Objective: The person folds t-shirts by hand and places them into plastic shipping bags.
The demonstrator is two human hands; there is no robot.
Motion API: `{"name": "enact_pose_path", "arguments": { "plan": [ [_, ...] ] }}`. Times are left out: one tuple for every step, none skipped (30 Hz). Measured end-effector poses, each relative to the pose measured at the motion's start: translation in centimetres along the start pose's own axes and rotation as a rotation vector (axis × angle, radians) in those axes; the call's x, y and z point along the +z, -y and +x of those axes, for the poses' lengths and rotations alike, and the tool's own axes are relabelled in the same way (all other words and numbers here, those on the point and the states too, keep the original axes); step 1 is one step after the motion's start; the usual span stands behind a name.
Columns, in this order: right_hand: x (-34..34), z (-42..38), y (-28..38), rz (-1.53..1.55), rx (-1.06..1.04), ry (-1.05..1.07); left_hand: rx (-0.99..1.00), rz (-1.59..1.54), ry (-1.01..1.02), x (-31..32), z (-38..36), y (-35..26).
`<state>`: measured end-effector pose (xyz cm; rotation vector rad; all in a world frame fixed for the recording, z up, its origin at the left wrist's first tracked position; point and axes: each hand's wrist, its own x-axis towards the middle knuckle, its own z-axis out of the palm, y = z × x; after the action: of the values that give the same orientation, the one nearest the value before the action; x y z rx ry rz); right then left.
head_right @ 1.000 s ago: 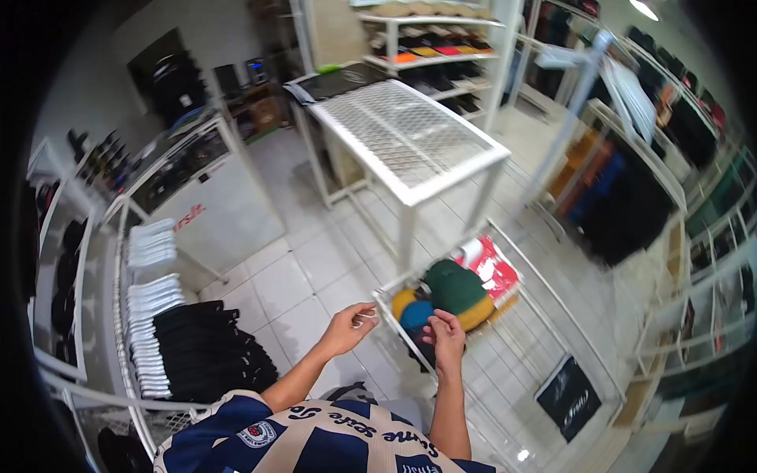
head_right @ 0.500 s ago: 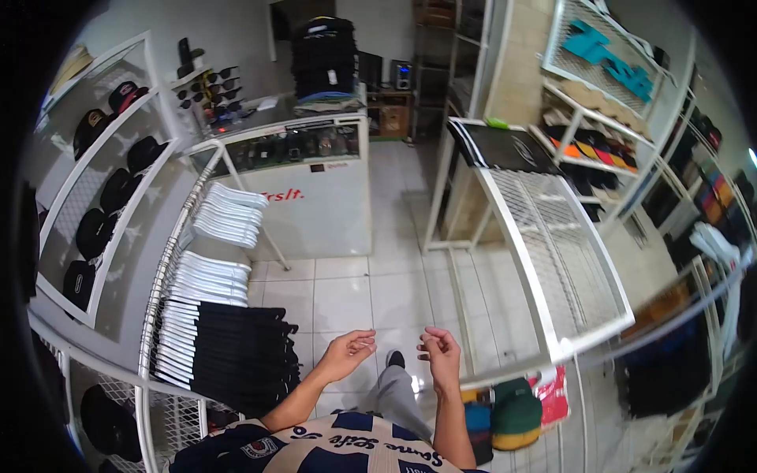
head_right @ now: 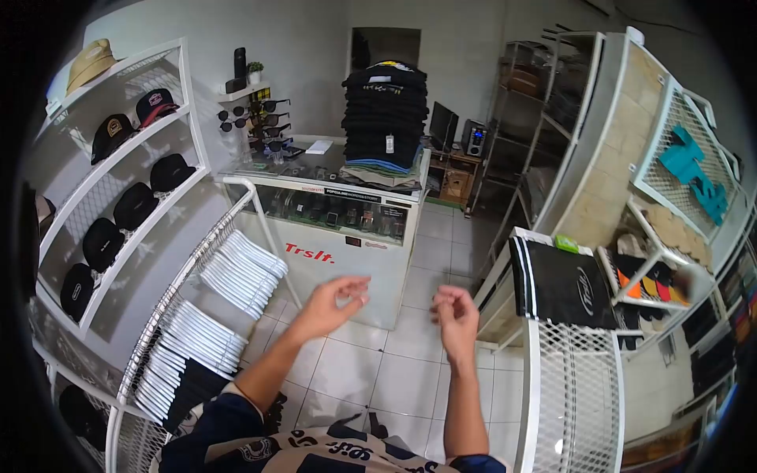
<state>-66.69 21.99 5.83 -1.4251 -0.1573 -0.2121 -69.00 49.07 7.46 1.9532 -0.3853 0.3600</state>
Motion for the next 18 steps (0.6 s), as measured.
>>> {"name": "enact_pose_path", "arguments": {
  "plan": [
    [0.8, 2.7, 1.1, 0.008, -0.043, 0.038, 0.027, 0.011, 0.003, -1.0, 2.3, -0.8],
    [1.8, 5.5, 2.1, -0.010, -0.120, 0.078, 0.057, 0.023, 0.009, -2.1, 5.0, -1.4],
    [2.9, 8.2, 3.0, -0.027, -0.196, 0.115, 0.135, 0.054, -0.013, -3.2, 7.7, -1.4],
    [3.9, 11.0, 3.7, -0.081, -0.252, 0.139, 0.213, 0.084, -0.030, -4.2, 10.5, -1.4],
    [4.9, 13.8, 4.5, -0.135, -0.311, 0.158, 0.214, 0.103, -0.035, -5.2, 13.2, -1.9],
    [6.3, 16.3, 5.4, -0.189, -0.379, 0.162, 0.218, 0.123, -0.037, -6.3, 15.9, -2.4],
    [7.7, 18.8, 6.4, -0.244, -0.450, 0.165, 0.276, 0.113, -0.035, -7.3, 18.6, -2.4],
    [8.8, 21.5, 7.1, -0.353, -0.492, 0.157, 0.311, 0.185, -0.042, -8.4, 21.3, -2.4],
    [9.9, 24.2, 7.8, -0.462, -0.537, 0.147, 0.367, 0.249, -0.038, -9.7, 23.9, -2.2],
    [11.4, 26.6, 8.7, -0.455, -0.599, 0.153, 0.363, 0.273, -0.044, -10.8, 26.3, -2.3],
    [13.0, 28.8, 9.4, -0.451, -0.658, 0.160, 0.356, 0.294, -0.049, -11.8, 28.7, -2.0],
    [14.4, 31.3, 9.9, -0.513, -0.774, 0.114, 0.385, 0.364, -0.081, -12.8, 31.0, -1.5],
    [15.7, 33.7, 10.8, -0.514, -0.791, 0.101, 0.423, 0.440, -0.117, -14.1, 33.5, -1.3],
    [16.9, 35.9, 11.6, -0.616, -0.871, 0.059, 0.410, 0.470, -0.139, -15.2, 35.9, -1.0],
    [18.0, 38.1, 12.4, -0.720, -0.944, 0.014, 0.427, 0.469, -0.137, -16.3, 38.3, -0.6],
    [19.0, 40.2, 13.0, -0.767, -0.975, -0.015, 0.437, 0.490, -0.164, -17.4, 40.8, 0.1],
    [19.8, 42.5, 13.0, -0.774, -0.974, -0.032, 0.444, 0.507, -0.188, -18.2, 43.2, 0.9],
    [20.4, 45.1, 12.8, -0.807, -1.014, -0.097, 0.464, 0.472, -0.218, -19.0, 45.9, 2.4]
  ]
}}
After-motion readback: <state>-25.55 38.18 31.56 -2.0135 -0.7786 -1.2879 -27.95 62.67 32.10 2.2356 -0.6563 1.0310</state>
